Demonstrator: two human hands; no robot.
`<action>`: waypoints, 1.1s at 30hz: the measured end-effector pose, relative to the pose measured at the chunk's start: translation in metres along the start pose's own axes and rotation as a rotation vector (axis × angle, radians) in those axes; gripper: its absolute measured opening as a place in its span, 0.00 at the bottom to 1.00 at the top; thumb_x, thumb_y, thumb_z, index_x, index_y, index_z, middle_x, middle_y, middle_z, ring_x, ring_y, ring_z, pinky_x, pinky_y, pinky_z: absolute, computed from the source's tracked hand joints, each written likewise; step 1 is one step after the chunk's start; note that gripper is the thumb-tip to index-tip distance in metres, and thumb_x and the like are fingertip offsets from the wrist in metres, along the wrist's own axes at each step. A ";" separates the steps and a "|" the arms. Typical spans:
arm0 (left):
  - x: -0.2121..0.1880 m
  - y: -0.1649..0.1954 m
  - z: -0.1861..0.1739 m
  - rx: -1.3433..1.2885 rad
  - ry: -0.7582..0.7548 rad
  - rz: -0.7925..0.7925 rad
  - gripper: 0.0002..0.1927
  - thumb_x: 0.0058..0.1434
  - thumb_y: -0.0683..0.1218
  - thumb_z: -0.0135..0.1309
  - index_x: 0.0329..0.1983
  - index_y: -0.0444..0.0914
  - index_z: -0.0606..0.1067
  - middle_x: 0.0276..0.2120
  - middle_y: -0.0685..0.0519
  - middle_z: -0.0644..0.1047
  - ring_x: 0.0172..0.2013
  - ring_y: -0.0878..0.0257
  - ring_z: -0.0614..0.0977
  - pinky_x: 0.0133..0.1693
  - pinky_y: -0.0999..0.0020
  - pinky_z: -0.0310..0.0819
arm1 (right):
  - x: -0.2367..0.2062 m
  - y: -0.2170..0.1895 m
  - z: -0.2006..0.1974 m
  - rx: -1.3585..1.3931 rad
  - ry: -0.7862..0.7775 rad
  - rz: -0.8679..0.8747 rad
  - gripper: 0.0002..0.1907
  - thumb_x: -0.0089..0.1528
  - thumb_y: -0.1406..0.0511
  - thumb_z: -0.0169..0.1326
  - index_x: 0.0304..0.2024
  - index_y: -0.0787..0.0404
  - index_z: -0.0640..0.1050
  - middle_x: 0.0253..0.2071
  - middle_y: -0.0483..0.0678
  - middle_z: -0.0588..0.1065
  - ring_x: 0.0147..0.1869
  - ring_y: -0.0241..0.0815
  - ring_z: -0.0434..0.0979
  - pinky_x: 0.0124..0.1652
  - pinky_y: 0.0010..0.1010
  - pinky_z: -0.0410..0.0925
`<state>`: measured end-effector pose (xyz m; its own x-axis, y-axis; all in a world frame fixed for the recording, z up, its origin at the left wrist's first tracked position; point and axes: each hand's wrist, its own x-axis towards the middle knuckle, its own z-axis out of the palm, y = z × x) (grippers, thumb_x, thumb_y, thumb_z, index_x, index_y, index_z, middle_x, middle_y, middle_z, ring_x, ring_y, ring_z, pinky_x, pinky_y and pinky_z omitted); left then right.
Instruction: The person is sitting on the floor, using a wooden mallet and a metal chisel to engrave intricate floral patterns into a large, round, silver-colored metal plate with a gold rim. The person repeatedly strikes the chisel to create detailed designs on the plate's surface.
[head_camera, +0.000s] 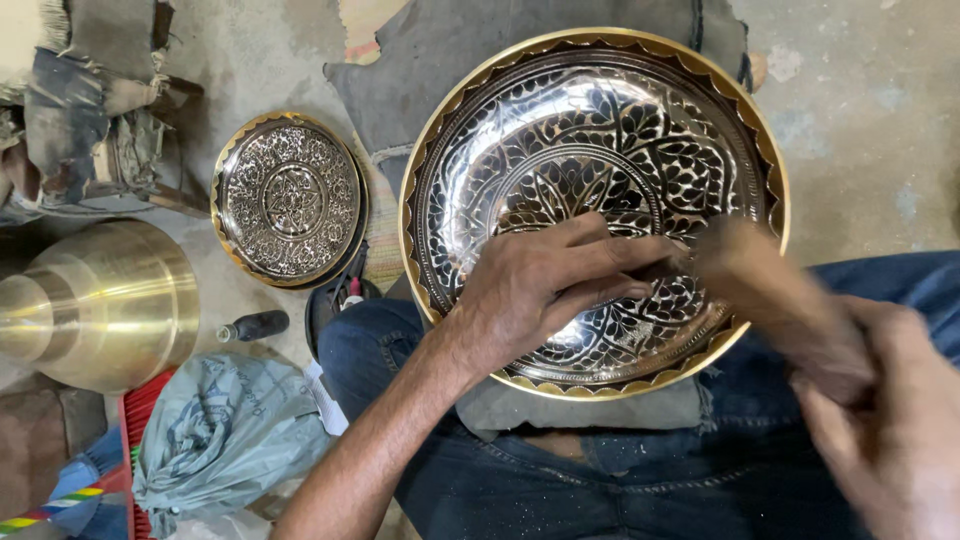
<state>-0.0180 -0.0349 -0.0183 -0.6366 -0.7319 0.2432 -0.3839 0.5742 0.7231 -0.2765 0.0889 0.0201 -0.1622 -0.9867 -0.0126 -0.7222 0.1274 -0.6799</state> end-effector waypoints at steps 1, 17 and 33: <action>0.000 0.000 -0.001 0.014 0.001 -0.014 0.21 0.66 0.53 0.59 0.63 0.57 0.75 0.31 0.65 0.75 0.31 0.75 0.79 0.31 0.81 0.80 | 0.002 0.000 0.000 0.002 -0.011 0.010 0.24 0.60 0.72 0.60 0.58 0.68 0.69 0.42 0.54 0.78 0.42 0.44 0.80 0.45 0.33 0.73; -0.005 -0.008 0.005 -0.206 0.082 -0.089 0.17 0.69 0.54 0.56 0.58 0.46 0.77 0.51 0.55 0.83 0.48 0.65 0.88 0.46 0.72 0.89 | 0.026 0.113 0.009 0.090 -0.129 0.280 0.25 0.69 0.59 0.49 0.63 0.69 0.68 0.36 0.56 0.73 0.32 0.44 0.76 0.35 0.32 0.70; -0.003 0.002 0.000 -0.212 0.097 -0.092 0.17 0.68 0.53 0.59 0.58 0.45 0.78 0.50 0.54 0.84 0.47 0.65 0.87 0.46 0.72 0.88 | 0.018 0.068 0.019 -0.001 0.121 0.243 0.18 0.76 0.60 0.57 0.40 0.70 0.77 0.37 0.56 0.77 0.36 0.45 0.75 0.43 0.38 0.71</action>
<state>-0.0171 -0.0320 -0.0179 -0.5345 -0.8152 0.2232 -0.2819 0.4209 0.8622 -0.3161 0.0778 -0.0402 -0.4097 -0.9080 -0.0879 -0.6527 0.3591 -0.6671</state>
